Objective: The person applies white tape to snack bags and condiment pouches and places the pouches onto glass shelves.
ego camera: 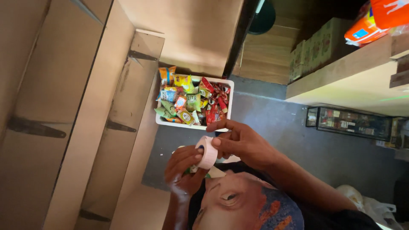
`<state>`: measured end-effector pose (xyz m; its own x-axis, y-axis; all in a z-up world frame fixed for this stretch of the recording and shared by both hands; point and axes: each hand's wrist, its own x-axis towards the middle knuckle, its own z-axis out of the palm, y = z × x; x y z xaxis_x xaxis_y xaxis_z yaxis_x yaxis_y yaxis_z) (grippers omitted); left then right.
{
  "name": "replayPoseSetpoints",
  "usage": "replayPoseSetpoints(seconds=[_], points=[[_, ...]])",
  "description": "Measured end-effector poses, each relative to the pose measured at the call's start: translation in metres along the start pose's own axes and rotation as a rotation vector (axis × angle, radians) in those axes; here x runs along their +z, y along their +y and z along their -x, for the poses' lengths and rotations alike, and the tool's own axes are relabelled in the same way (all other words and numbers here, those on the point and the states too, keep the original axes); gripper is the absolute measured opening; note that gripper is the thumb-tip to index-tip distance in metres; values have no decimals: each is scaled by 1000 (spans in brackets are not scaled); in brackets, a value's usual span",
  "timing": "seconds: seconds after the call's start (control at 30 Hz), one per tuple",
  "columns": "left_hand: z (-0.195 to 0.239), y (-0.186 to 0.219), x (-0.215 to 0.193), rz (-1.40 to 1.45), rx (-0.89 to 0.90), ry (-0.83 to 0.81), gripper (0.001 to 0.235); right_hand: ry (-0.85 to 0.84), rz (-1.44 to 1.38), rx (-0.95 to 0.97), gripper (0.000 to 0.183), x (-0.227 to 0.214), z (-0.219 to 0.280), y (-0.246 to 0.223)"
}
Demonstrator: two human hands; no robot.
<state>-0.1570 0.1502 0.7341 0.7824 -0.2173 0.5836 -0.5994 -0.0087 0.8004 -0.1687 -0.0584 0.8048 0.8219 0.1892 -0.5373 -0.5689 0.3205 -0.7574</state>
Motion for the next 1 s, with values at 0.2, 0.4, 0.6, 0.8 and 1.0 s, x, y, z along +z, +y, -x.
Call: replayPoseSetpoints(seconds=[0.2, 0.4, 0.6, 0.8, 1.0], points=[[4, -4, -5, -185, 33, -104, 43, -69, -191, 21, 45, -5, -5, 4], [18, -17, -6, -109, 144, -99, 50, -186, -279, 38, 46, -13, -12, 9], [-1, 0, -8, -119, -216, -353, 46, -27, -90, -24, 37, -9, -17, 8], [18, 7, -10, 106, -490, -201, 51, -2, 20, -21, 24, -3, -12, 6], [29, 8, -1, 390, -674, -167, 54, -83, 70, -90, 16, -6, -11, -1]])
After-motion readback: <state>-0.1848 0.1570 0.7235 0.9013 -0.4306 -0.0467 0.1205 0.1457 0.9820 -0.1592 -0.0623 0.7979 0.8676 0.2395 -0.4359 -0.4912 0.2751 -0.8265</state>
